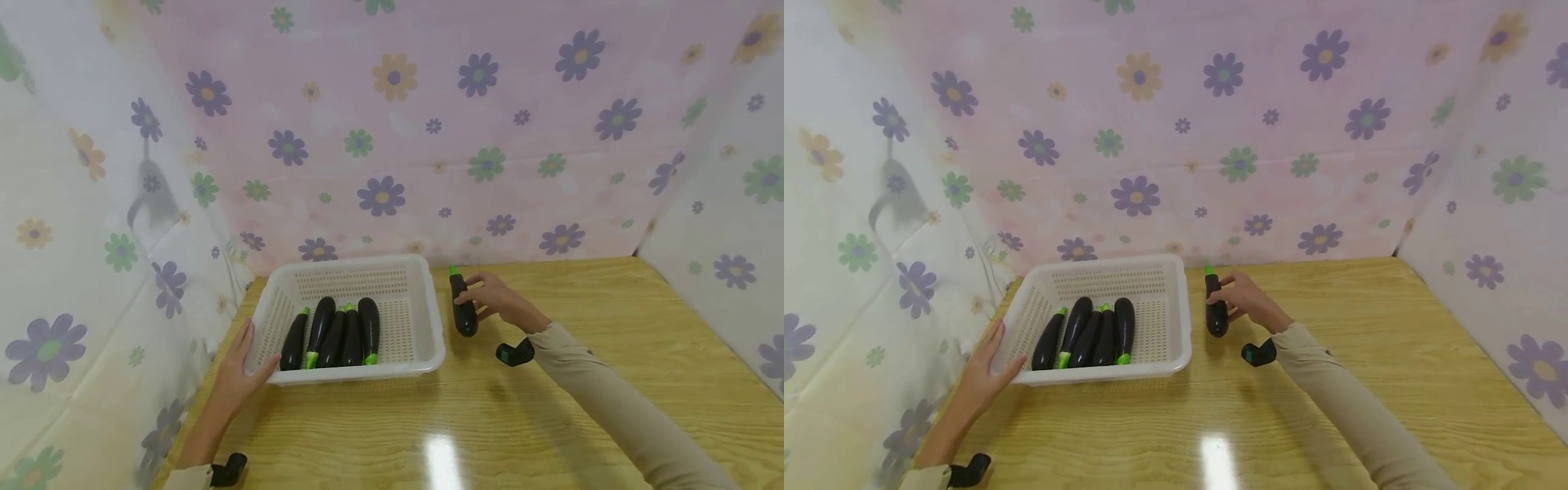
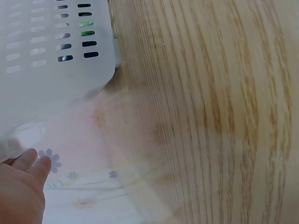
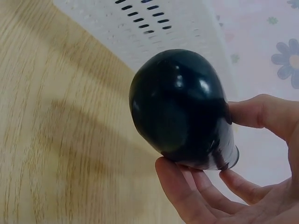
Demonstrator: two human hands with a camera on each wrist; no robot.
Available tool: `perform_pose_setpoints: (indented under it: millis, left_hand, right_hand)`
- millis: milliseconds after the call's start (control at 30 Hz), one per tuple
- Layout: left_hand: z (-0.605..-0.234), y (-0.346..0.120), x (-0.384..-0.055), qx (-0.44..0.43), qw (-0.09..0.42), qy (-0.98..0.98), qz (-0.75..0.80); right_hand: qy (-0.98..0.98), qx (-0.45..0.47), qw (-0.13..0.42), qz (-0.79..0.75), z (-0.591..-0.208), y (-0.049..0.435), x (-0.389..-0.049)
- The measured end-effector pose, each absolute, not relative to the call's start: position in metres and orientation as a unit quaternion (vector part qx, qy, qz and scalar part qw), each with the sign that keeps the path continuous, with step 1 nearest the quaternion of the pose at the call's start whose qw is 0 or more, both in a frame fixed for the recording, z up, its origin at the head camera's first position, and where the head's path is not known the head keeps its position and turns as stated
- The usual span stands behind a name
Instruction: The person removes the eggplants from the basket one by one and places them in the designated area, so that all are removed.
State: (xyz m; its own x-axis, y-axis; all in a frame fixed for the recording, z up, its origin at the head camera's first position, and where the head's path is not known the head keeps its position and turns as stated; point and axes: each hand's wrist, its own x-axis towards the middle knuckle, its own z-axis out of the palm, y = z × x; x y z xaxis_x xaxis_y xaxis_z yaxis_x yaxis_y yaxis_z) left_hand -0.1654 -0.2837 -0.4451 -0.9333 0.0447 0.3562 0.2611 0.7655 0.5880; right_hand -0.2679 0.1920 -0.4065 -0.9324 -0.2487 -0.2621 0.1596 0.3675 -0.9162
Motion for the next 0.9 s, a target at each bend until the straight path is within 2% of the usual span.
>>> perform_pose_setpoints:
  millis: [567,900]
  left_hand:
    - [-0.449,-0.284,-0.165,-0.081,0.155,-0.923,-0.342]
    - [-0.447,-0.286,-0.169,-0.091,0.182,-0.920,-0.335]
  right_hand:
    - [0.841,-0.004,0.158,-0.518,-0.426,0.184,-0.277]
    - [0.874,0.025,0.122,-0.469,-0.443,0.176,-0.288]
